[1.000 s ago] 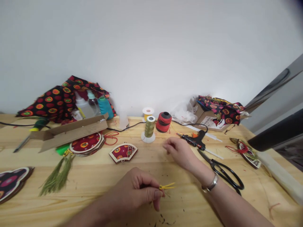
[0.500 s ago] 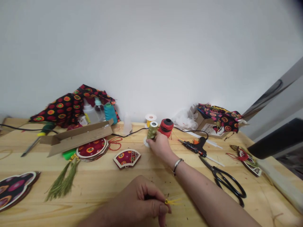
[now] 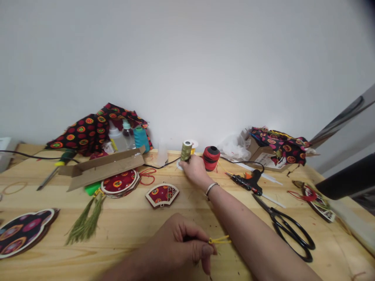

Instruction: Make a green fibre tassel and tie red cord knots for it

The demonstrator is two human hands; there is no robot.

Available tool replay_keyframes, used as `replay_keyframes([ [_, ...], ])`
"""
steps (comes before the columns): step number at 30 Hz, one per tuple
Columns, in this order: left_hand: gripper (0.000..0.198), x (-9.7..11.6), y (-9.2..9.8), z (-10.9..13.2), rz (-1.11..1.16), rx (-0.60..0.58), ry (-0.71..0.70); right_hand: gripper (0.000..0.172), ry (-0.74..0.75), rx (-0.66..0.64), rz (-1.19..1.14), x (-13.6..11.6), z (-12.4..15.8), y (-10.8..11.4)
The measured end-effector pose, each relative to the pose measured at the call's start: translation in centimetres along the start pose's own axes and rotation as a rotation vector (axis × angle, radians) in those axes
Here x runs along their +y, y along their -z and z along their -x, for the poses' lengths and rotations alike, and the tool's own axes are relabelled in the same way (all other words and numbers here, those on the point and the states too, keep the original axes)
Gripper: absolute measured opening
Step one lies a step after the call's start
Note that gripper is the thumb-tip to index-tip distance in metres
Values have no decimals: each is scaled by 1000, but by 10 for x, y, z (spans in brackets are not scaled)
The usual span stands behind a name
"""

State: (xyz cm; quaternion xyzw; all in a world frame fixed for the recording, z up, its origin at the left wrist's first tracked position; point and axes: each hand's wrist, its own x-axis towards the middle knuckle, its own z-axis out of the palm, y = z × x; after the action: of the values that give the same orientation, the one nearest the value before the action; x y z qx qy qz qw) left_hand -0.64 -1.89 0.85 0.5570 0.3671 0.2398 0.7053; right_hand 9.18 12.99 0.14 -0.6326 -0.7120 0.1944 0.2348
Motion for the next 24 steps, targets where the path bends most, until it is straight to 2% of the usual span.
replay_keyframes([
  [5,28,-5,4,-9,118,194,21,18,47,12,13,14,35,39],
  [8,27,-8,6,-15,219,320,17,24,38,-14,-38,28,61,60],
  [10,26,-8,7,-17,261,372,12,31,-29,-93,-240,36,75,66],
  [13,25,-5,7,-19,276,403,4,44,-134,-225,-659,41,92,61],
  [15,24,-3,6,-20,273,407,4,44,-143,-282,-823,40,100,53],
  [20,26,-4,5,-22,241,375,7,24,-120,-413,-993,36,109,38],
  [24,21,-8,5,-22,234,324,37,21,-121,-342,-984,35,108,39],
])
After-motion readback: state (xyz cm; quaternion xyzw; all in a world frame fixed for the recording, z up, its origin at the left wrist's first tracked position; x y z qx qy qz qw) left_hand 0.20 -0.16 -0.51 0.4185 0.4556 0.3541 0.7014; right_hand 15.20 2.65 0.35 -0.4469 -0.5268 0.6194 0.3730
